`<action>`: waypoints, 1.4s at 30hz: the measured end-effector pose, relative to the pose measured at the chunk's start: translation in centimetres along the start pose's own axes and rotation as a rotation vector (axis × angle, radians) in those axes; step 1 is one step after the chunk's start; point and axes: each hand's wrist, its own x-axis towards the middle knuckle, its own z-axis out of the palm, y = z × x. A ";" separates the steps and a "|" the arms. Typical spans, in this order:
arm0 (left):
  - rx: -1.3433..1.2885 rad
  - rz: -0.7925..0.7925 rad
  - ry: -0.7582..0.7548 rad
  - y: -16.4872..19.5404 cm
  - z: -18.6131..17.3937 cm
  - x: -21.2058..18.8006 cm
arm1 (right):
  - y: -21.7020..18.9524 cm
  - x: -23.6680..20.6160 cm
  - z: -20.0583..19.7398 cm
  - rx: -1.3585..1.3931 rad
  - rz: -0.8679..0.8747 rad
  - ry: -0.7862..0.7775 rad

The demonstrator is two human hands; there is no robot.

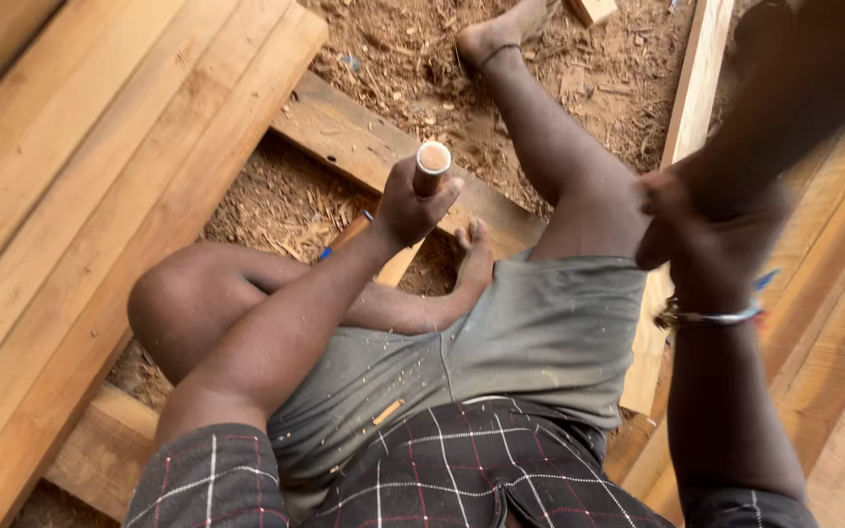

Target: The person carves a rectangular hole into a wood beam by holding a chisel and striking it with a wooden mallet. The person clears wood chips from the hole by hand.

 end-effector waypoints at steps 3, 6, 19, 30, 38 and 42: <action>0.085 0.065 -0.009 -0.2 0.1 0.1 | -0.8 1.2 0.1 0.373 -0.056 0.064; 0.173 0.077 -0.001 0.8 0.4 -0.5 | 0.7 1.3 1.2 -0.152 -0.148 -0.100; -0.120 -0.039 0.068 -0.9 -1.1 1.4 | -0.2 -1.9 0.4 -0.299 0.075 -0.168; -0.174 -0.038 0.009 -3.6 -1.0 1.5 | -2.6 -0.4 -1.8 0.298 0.035 -0.022; -0.024 0.029 -0.010 -3.8 0.2 1.7 | 0.0 2.3 3.6 -1.021 -0.306 -0.393; -0.096 -0.058 -0.067 -0.6 0.3 1.0 | -0.7 1.2 3.7 -0.768 -0.305 -0.224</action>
